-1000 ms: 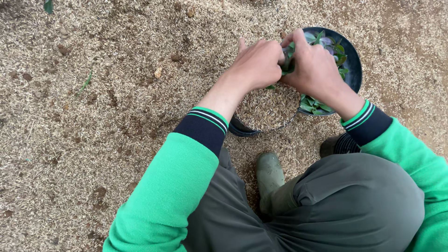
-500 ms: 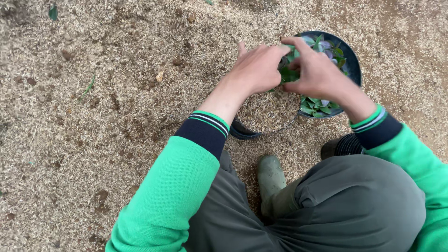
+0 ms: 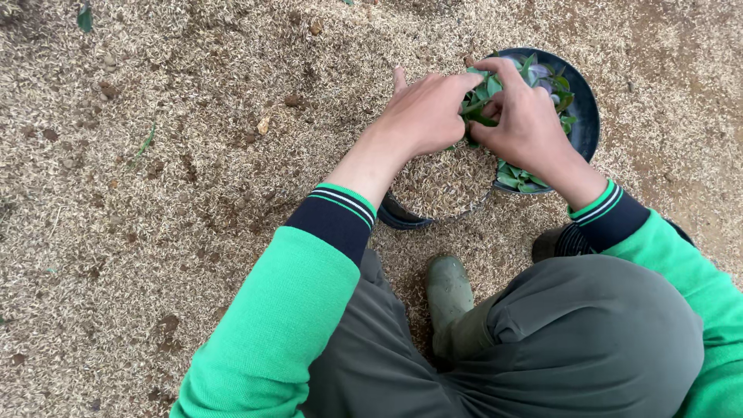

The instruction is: The person sits on a straw-covered floor and sorts green leaves by hand. They pick up leaves from a black bowl, separate them, and place them into a second black bowl.

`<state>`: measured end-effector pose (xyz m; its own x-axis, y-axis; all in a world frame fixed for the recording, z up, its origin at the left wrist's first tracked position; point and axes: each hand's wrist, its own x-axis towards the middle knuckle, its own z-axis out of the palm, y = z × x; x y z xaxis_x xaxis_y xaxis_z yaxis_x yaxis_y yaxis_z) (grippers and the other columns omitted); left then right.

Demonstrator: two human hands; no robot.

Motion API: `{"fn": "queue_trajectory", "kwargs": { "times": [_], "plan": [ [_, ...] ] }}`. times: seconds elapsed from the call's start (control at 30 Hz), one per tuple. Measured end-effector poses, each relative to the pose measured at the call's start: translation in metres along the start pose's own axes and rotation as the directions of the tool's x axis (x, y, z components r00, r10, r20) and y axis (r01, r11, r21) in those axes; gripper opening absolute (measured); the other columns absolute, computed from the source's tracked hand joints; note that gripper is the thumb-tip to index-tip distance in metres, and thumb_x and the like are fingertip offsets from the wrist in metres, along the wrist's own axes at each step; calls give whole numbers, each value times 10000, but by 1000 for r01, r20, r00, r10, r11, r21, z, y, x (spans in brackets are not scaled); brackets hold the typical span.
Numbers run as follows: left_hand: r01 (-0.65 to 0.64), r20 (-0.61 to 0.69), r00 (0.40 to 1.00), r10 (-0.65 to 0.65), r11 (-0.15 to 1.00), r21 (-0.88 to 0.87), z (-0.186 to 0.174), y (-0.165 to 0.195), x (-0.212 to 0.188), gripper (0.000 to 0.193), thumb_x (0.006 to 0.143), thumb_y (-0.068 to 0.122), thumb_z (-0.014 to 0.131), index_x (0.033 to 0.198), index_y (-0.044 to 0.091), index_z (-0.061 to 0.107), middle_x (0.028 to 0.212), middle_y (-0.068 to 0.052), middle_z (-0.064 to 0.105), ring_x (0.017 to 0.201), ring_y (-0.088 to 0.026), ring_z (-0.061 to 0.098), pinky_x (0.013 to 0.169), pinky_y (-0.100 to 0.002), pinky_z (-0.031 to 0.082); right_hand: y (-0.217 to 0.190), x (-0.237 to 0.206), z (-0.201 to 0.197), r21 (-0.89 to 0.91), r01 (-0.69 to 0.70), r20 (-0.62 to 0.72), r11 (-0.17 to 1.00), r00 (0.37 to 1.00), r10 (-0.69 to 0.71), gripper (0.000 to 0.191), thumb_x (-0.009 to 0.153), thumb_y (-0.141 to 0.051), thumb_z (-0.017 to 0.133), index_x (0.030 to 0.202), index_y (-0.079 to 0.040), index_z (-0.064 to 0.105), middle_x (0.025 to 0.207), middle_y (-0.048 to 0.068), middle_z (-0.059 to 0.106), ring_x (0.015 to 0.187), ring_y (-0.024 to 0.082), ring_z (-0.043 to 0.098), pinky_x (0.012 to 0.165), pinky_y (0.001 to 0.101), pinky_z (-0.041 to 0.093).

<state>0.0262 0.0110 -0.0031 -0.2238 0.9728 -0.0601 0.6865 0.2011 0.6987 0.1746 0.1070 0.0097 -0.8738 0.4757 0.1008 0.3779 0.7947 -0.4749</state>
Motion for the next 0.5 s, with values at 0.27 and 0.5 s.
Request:
{"fn": "queue_trajectory", "kwargs": {
  "times": [0.27,0.5],
  "plan": [
    [-23,0,1000,23,999,26,1,0,-1,650,767,-4,569,1396,161,575,1231,-106,709,1286,-336,576,1142,-776,63,-3,-1,4,-13,70,-44,997,997,-71,755,789,-65,815,1459,-76,468,834,161,732,781,350,753,692,415,585],
    [-32,14,999,32,999,15,-9,9,-7,617,791,-12,542,1391,126,566,1098,-90,746,1210,-299,629,1140,-770,59,13,-6,-21,156,39,11,987,999,-41,653,881,-114,821,1454,-40,516,917,120,769,816,237,760,707,354,595]
  ]
}}
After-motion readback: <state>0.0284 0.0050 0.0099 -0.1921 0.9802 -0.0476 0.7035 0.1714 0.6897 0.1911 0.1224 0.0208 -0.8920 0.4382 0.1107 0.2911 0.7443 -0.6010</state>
